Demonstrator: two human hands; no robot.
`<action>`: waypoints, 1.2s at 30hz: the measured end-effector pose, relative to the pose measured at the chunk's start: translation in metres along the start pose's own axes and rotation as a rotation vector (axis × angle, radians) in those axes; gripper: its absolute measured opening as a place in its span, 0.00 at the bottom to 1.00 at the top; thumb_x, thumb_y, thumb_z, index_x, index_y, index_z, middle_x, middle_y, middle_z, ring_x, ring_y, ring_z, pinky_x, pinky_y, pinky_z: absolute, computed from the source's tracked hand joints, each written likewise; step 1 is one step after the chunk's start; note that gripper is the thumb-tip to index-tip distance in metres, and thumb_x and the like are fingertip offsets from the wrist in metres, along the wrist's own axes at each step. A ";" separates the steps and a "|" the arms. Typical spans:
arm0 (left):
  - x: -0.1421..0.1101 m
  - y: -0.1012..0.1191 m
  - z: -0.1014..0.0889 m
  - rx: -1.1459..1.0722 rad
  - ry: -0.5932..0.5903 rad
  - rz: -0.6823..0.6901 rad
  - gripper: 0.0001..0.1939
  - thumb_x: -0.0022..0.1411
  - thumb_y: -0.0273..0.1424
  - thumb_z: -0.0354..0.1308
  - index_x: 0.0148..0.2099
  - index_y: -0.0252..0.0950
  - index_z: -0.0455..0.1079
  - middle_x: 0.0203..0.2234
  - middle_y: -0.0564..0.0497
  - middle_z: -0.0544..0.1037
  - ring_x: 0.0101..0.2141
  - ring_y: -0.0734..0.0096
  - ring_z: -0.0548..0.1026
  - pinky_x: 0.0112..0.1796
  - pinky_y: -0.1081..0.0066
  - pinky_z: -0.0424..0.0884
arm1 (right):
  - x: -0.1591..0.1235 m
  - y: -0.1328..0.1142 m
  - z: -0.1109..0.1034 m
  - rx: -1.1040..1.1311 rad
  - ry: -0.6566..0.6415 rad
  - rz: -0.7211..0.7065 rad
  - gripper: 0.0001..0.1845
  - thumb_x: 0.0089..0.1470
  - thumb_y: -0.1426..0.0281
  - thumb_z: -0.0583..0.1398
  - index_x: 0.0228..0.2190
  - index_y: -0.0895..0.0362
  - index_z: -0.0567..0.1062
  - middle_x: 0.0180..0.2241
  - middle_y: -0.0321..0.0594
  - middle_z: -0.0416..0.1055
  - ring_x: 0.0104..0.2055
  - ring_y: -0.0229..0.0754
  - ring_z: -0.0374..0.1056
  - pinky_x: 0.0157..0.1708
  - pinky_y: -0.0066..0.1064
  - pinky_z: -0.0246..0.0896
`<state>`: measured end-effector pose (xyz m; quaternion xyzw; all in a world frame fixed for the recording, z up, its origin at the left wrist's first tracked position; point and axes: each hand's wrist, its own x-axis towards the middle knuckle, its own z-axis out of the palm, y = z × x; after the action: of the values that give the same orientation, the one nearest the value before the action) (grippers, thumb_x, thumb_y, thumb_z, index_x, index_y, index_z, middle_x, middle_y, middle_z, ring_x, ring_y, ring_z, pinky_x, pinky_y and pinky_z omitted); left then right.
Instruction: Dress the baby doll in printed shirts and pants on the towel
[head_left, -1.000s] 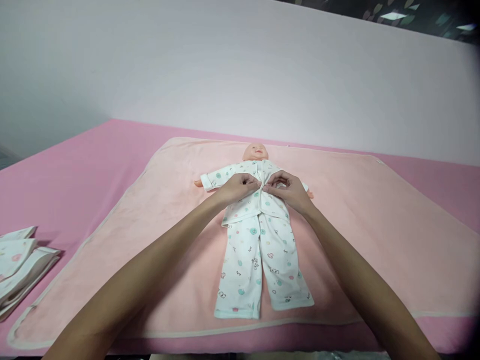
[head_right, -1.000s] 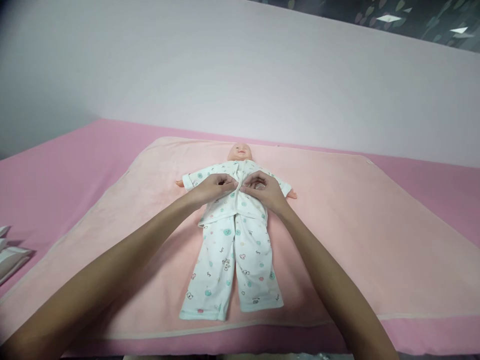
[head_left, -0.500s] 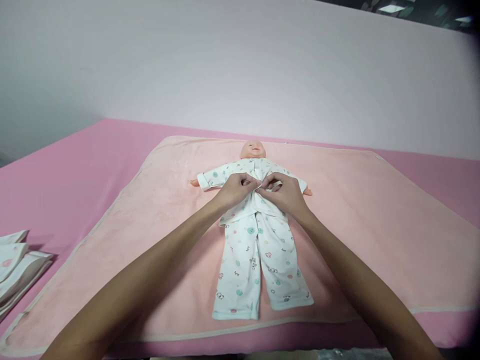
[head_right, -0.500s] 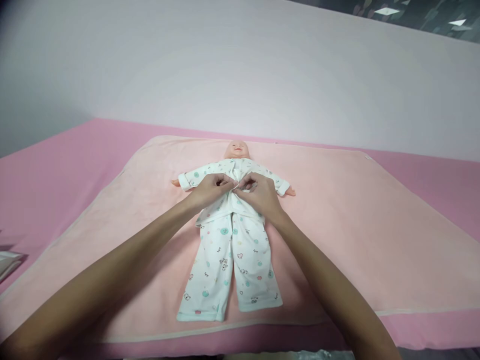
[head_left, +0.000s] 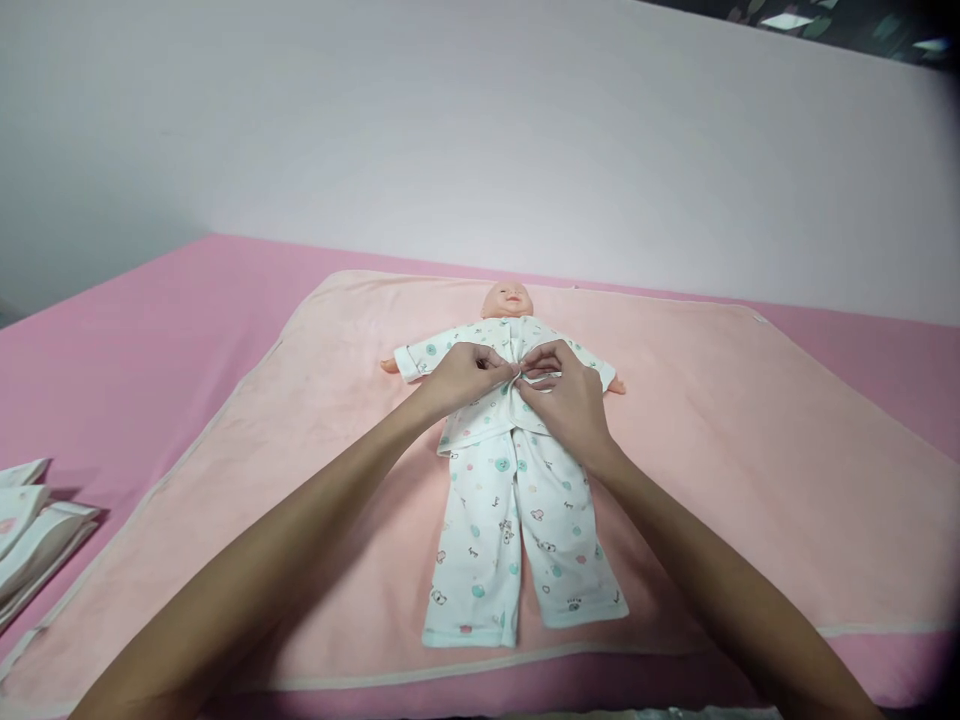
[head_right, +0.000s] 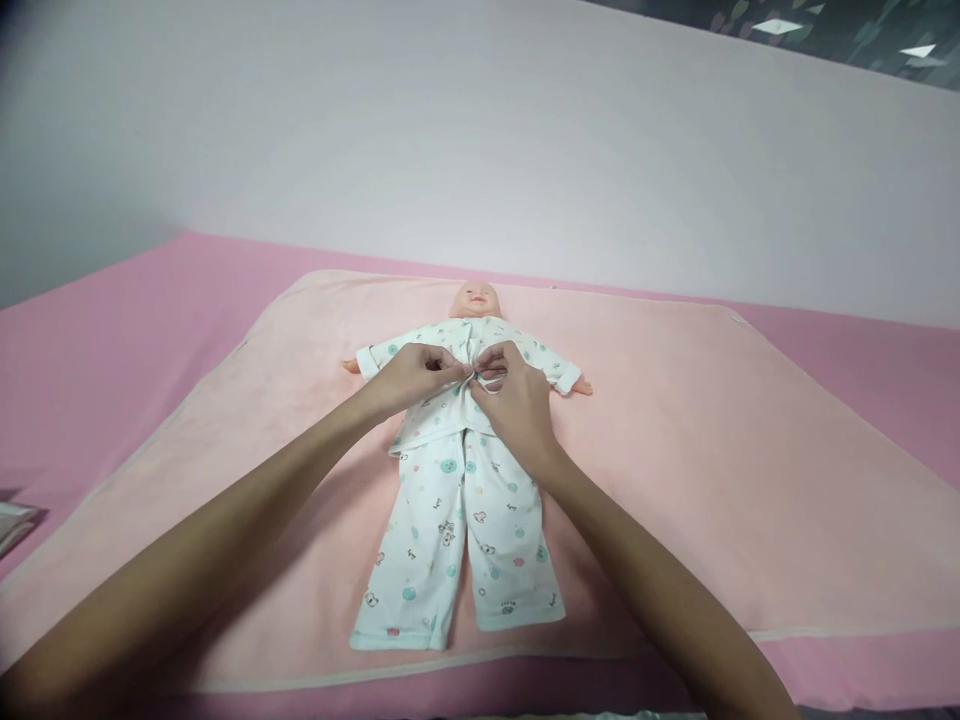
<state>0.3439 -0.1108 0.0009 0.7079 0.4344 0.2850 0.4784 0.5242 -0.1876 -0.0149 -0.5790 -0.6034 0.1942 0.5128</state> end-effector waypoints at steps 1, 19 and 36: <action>-0.001 0.001 0.002 0.009 0.012 -0.009 0.16 0.56 0.43 0.75 0.34 0.34 0.82 0.25 0.53 0.72 0.27 0.74 0.65 0.29 0.70 0.56 | -0.001 0.001 0.002 0.006 0.006 0.005 0.13 0.54 0.68 0.69 0.41 0.50 0.76 0.45 0.39 0.82 0.44 0.46 0.80 0.43 0.40 0.80; -0.008 0.009 0.007 -0.132 0.029 -0.083 0.09 0.62 0.33 0.69 0.31 0.34 0.78 0.19 0.57 0.60 0.23 0.78 0.55 0.28 0.71 0.51 | 0.021 0.021 -0.016 -0.196 -0.281 -0.157 0.19 0.73 0.52 0.58 0.37 0.52 0.76 0.32 0.38 0.72 0.34 0.43 0.64 0.38 0.38 0.59; 0.011 -0.004 -0.001 0.113 0.160 0.054 0.17 0.65 0.42 0.69 0.50 0.39 0.72 0.36 0.51 0.79 0.35 0.68 0.75 0.36 0.69 0.66 | 0.038 0.026 -0.022 -0.185 -0.230 -0.250 0.11 0.71 0.59 0.60 0.43 0.53 0.77 0.41 0.40 0.74 0.36 0.43 0.65 0.42 0.38 0.62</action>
<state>0.3465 -0.1003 -0.0020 0.7203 0.4672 0.3284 0.3937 0.5636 -0.1550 -0.0127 -0.5179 -0.7407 0.1377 0.4053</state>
